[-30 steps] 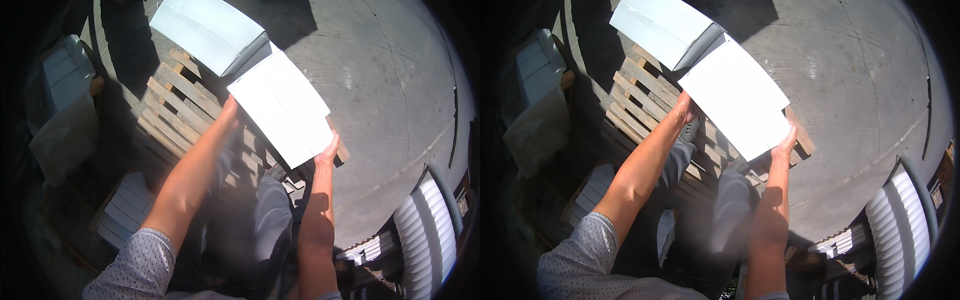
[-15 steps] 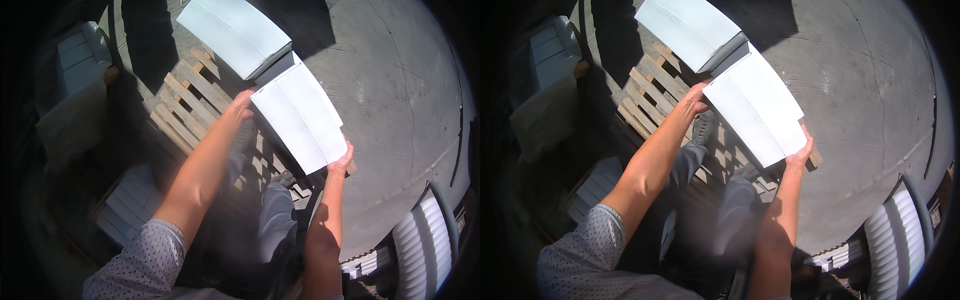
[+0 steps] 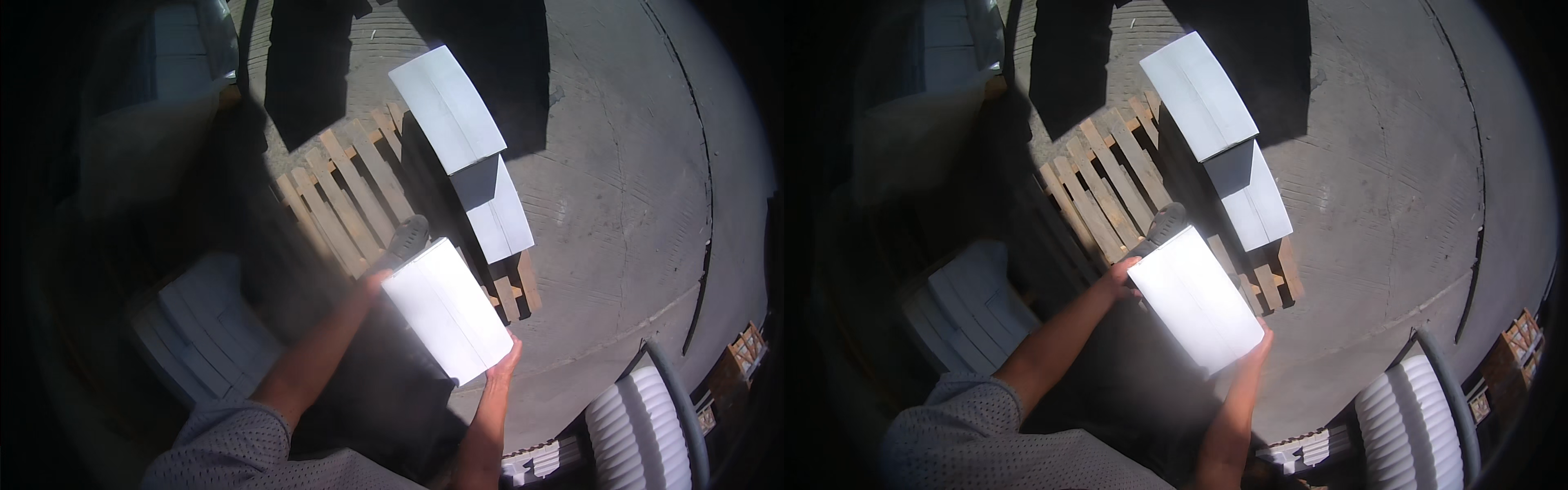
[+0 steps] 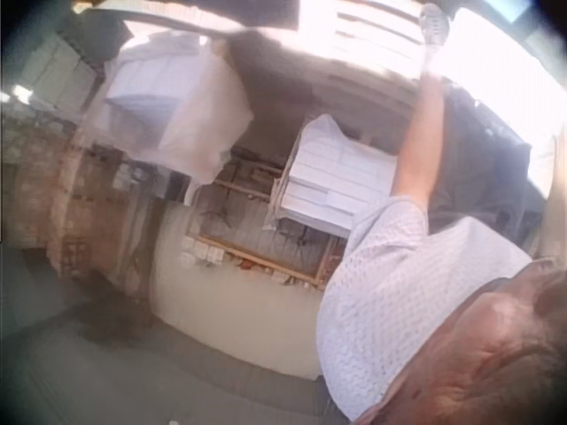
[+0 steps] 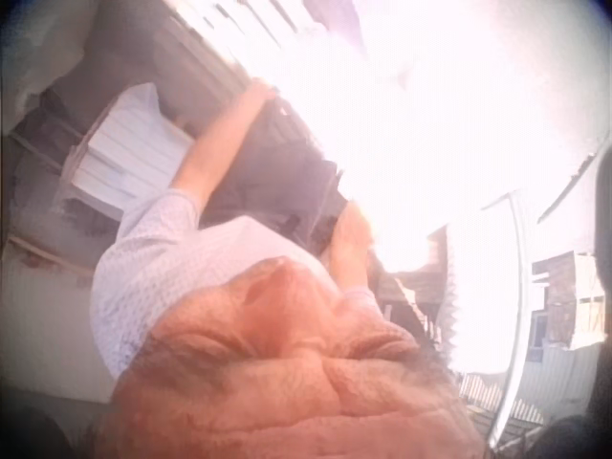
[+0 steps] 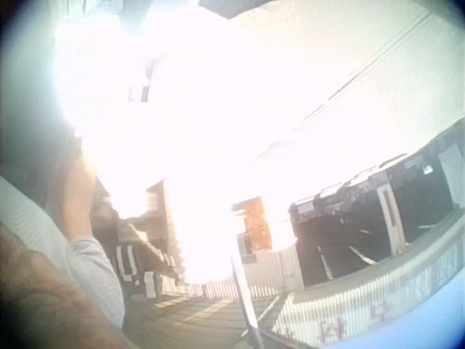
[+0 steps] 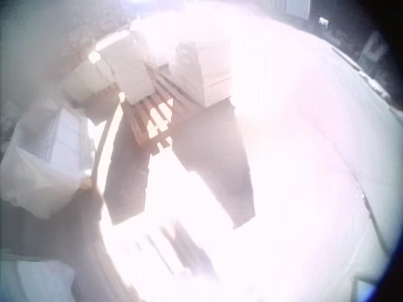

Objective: The person repeatedly picks up white rectangular blocks from a wooden pallet and stacks them onto a larger wrapped pallet. The action is performed by hand without tools, moving between the two pallets in a repetitive cycle.

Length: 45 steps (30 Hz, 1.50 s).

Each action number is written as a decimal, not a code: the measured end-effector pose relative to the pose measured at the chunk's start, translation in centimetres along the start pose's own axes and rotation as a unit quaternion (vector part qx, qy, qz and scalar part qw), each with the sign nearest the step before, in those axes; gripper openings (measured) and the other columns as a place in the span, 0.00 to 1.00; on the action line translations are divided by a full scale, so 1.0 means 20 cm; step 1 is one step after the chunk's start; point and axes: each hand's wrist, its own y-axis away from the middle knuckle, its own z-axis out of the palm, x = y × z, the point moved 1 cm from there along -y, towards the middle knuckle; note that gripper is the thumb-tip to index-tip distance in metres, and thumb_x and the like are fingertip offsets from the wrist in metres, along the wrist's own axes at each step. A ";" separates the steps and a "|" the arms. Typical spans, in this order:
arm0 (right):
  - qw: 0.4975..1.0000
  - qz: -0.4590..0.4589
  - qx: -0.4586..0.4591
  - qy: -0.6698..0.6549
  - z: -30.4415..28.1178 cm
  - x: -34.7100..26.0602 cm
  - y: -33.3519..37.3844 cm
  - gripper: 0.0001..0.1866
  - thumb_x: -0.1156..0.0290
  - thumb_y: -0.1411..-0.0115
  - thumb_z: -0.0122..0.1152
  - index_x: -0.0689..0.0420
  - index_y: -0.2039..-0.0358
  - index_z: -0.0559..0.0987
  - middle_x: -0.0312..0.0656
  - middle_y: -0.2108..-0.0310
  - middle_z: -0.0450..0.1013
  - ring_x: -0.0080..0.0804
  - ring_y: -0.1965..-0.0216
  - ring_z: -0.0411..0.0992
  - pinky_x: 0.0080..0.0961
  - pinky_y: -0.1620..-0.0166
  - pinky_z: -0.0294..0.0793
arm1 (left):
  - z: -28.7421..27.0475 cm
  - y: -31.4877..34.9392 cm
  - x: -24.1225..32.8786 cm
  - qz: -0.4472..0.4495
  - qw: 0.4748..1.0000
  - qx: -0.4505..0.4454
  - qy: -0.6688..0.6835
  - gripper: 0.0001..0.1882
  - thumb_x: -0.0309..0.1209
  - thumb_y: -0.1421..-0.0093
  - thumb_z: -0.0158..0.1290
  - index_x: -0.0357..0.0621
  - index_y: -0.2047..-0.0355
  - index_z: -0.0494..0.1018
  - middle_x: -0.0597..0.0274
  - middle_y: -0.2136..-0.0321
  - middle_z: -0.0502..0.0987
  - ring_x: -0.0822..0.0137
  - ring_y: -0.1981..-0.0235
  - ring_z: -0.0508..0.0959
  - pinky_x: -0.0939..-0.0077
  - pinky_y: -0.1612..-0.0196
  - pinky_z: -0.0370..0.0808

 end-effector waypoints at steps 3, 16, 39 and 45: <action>0.997 -0.042 -0.057 0.044 0.04 -0.02 0.31 0.24 0.56 0.38 0.45 0.63 0.52 0.71 0.44 0.60 0.74 0.37 0.58 0.73 0.35 0.57 0.74 | 0.01 0.44 0.04 0.059 0.995 -0.081 0.029 0.11 0.38 0.35 0.46 0.45 0.60 0.72 0.63 0.70 0.77 0.69 0.71 0.78 0.75 0.75 0.70; 0.919 -0.116 -0.307 0.218 0.38 -0.36 1.45 0.18 0.65 0.39 0.45 0.63 0.52 0.70 0.43 0.61 0.72 0.33 0.60 0.71 0.28 0.60 0.72 | -0.49 1.48 -0.39 0.258 0.905 -0.257 0.218 0.13 0.34 0.34 0.46 0.42 0.53 0.72 0.60 0.57 0.76 0.68 0.55 0.76 0.72 0.51 0.74; 0.254 -0.150 -0.432 0.852 1.53 1.03 2.37 0.25 0.55 0.40 0.56 0.67 0.57 0.78 0.42 0.66 0.75 0.30 0.67 0.71 0.29 0.62 0.70 | -1.73 2.12 -1.13 0.296 0.706 -0.096 0.637 0.21 0.43 0.42 0.58 0.45 0.52 0.73 0.60 0.56 0.76 0.64 0.56 0.76 0.60 0.52 0.74; -0.010 -0.236 -0.575 0.783 1.93 1.70 2.86 0.20 0.55 0.39 0.55 0.60 0.77 0.80 0.32 0.85 0.69 0.16 0.80 0.64 0.24 0.76 0.63 | -2.08 2.40 -1.09 0.407 0.594 -0.146 0.679 0.23 0.42 0.40 0.56 0.45 0.48 0.69 0.57 0.53 0.75 0.61 0.51 0.74 0.58 0.47 0.71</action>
